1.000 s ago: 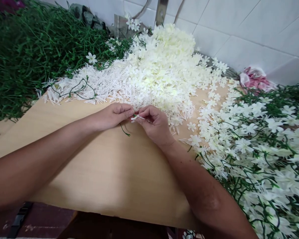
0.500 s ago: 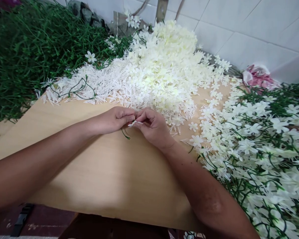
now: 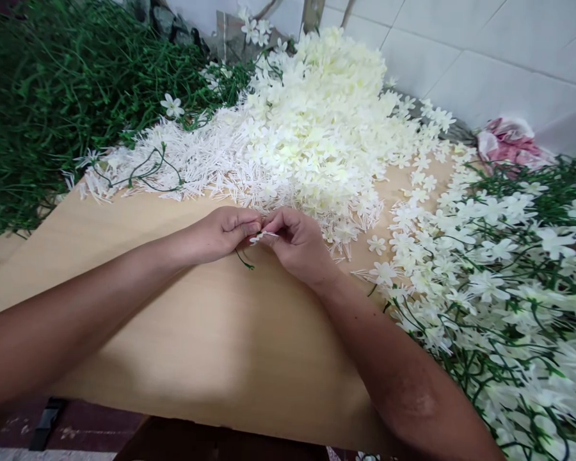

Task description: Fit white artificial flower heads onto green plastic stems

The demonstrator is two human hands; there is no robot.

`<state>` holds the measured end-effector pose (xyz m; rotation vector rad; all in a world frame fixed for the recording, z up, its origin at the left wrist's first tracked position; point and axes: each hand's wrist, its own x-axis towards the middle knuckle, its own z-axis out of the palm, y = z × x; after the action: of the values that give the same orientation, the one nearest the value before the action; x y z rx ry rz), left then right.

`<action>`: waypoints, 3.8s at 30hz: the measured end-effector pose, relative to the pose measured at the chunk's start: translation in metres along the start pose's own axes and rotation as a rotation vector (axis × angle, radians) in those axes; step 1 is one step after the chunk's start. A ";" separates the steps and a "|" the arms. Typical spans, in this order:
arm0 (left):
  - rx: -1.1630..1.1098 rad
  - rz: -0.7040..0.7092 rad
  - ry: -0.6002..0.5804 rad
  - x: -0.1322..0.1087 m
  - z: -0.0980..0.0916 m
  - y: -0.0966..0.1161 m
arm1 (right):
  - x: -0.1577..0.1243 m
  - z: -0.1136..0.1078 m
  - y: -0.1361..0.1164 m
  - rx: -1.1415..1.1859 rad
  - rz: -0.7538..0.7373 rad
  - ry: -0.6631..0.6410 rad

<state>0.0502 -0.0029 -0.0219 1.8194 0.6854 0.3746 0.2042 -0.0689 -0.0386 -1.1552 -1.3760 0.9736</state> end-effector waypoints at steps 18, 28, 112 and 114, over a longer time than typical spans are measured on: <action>-0.268 -0.098 0.167 -0.007 -0.018 0.013 | 0.009 -0.010 -0.023 -0.095 -0.178 0.138; -0.699 -0.440 -0.131 -0.020 -0.035 0.015 | -0.011 0.005 -0.049 -0.658 -0.840 -0.090; -0.545 -0.213 0.328 0.016 -0.020 0.014 | 0.026 0.003 -0.023 -0.718 -0.245 0.200; -0.512 -0.210 0.319 0.016 -0.020 0.015 | 0.025 0.004 -0.022 -0.722 -0.254 0.187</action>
<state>0.0553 0.0181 -0.0023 1.2020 0.8969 0.6429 0.1980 -0.0485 -0.0119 -1.4941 -1.7224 0.1629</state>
